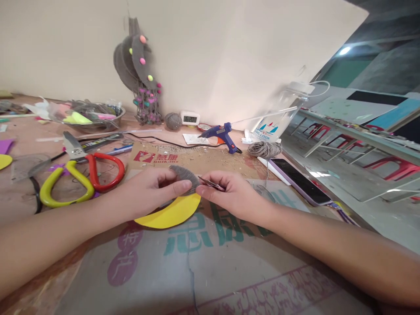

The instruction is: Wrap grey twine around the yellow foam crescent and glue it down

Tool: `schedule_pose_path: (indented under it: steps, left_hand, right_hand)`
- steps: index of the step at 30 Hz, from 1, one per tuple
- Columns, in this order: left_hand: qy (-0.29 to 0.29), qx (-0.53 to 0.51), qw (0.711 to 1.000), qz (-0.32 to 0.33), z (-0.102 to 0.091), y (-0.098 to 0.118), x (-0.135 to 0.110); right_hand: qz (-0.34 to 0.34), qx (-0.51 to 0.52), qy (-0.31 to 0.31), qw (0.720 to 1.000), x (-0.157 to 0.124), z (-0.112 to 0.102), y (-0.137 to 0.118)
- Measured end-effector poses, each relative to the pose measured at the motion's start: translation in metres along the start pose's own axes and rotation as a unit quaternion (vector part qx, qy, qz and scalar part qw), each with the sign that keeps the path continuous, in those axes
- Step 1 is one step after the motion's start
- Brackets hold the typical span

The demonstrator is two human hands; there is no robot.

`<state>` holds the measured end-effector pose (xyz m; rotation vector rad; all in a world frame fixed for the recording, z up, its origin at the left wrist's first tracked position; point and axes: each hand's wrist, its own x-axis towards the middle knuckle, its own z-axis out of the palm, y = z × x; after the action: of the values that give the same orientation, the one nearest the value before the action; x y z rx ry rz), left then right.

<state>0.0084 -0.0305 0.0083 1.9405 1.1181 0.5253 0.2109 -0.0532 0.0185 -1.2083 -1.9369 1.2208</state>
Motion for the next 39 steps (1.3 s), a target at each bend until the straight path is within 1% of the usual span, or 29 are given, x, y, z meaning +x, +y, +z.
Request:
schedule_pose_path:
  steps: [3, 5, 9, 12, 15, 19, 23, 28, 30, 32, 34, 35, 37, 39]
  left_hand:
    - [-0.021, -0.056, 0.998, -0.035, -0.001, 0.0, 0.0]
    - [-0.023, -0.077, 0.996, -0.049, -0.001, 0.001, 0.0]
    - [-0.009, -0.087, 0.995, -0.046, -0.001, 0.005, 0.0]
    - [-0.006, -0.075, 0.997, -0.034, -0.001, 0.006, -0.001]
    - [-0.008, -0.057, 0.998, -0.025, 0.0, 0.003, 0.0]
    - [-0.026, -0.043, 0.998, -0.04, 0.0, -0.003, -0.001]
    - [-0.055, -0.091, 0.993, -0.056, -0.001, -0.001, -0.002]
    - [-0.067, -0.129, 0.987, -0.068, -0.001, 0.004, -0.001]
    - [-0.065, -0.133, 0.987, -0.064, -0.002, 0.003, -0.001]
    - [-0.058, -0.13, 0.988, -0.056, -0.002, 0.001, -0.001]
    - [-0.049, -0.118, 0.99, -0.056, -0.003, -0.001, -0.001]
    - [-0.044, -0.111, 0.991, -0.057, -0.003, -0.001, -0.001]
    - [-0.033, -0.105, 0.992, -0.056, -0.003, 0.0, -0.001]
    - [-0.028, -0.108, 0.992, -0.057, -0.003, 0.003, -0.002]
  right_hand:
    - [-0.006, 0.029, -0.022, 0.999, 0.0, -0.001, 0.001]
    - [-0.011, 0.05, -0.035, 0.998, 0.0, -0.001, 0.003]
    - [-0.013, 0.075, -0.038, 0.996, 0.001, -0.002, 0.005]
    - [0.002, 0.054, -0.028, 0.998, 0.0, -0.001, 0.004]
    - [0.013, 0.027, -0.027, 0.999, 0.0, -0.001, 0.002]
    - [0.006, 0.023, -0.041, 0.999, -0.003, 0.0, 0.002]
    - [-0.004, 0.031, -0.056, 0.998, -0.004, -0.001, 0.004]
    - [-0.019, 0.028, -0.06, 0.998, -0.004, -0.001, 0.003]
    - [-0.03, 0.013, -0.052, 0.998, -0.005, -0.002, 0.001]
    - [-0.062, -0.027, -0.027, 0.997, -0.007, -0.006, 0.0]
    - [-0.118, -0.104, 0.008, 0.988, -0.01, -0.011, 0.0]
    - [-0.149, -0.155, 0.027, 0.976, -0.01, -0.015, 0.001]
    - [-0.213, -0.264, 0.06, 0.939, -0.01, -0.021, 0.004]
    - [-0.273, -0.355, 0.082, 0.89, -0.009, -0.025, 0.007]
